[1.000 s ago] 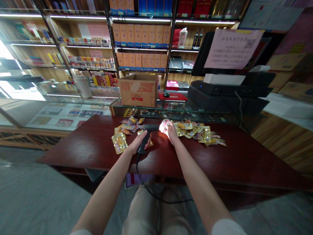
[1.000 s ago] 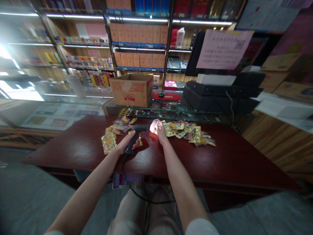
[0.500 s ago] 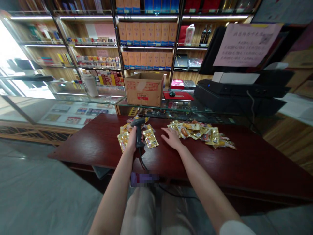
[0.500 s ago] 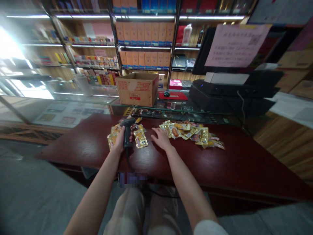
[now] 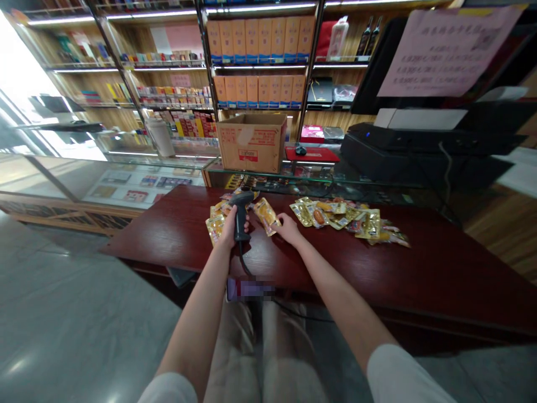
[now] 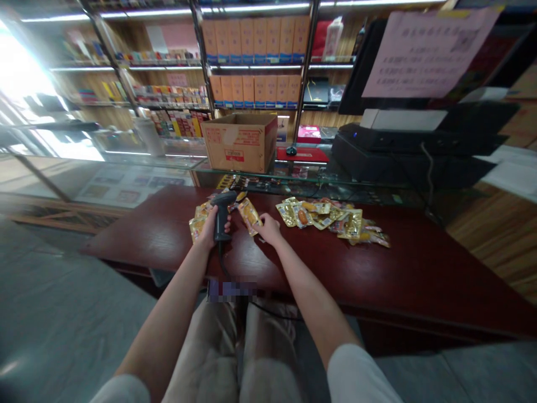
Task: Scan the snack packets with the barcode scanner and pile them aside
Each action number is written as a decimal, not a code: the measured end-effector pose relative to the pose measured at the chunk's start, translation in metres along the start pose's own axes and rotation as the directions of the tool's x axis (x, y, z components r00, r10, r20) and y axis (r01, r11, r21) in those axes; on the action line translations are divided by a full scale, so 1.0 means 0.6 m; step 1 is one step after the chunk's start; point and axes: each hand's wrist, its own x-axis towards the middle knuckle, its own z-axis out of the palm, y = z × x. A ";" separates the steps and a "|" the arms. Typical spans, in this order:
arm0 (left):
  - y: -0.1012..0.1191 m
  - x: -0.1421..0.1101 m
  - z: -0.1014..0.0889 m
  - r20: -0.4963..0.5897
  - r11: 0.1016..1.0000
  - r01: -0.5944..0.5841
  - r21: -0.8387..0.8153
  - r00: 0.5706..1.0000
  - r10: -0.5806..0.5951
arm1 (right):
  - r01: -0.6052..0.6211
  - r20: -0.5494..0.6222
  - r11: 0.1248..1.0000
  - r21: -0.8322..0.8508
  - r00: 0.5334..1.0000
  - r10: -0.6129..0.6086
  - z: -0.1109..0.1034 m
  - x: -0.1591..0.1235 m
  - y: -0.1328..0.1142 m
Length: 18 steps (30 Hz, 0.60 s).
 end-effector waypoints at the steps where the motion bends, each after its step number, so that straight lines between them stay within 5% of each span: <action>1: -0.001 0.000 0.000 0.009 1.000 0.012 0.012 1.000 -0.012 | -0.024 -0.058 0.995 0.098 0.998 0.030 -0.006 0.008 0.008; 4: -0.003 -0.001 0.004 0.043 0.998 0.042 0.045 0.998 -0.043 | -0.003 -0.222 0.962 0.271 0.973 0.066 -0.030 0.028 0.034; 7: -0.004 -0.004 0.011 0.090 0.997 0.044 0.065 0.995 -0.050 | 0.094 -0.304 0.977 0.194 0.952 -0.031 -0.052 0.038 0.051; 12: -0.004 -0.004 0.013 0.123 0.990 0.090 0.109 0.987 -0.103 | 0.243 -0.272 0.970 0.020 0.935 -0.228 -0.066 0.034 0.050; 18: -0.007 0.001 -0.002 0.156 0.990 0.089 0.106 0.982 -0.105 | 0.257 -0.308 0.966 -0.037 0.916 -0.255 -0.065 0.031 0.038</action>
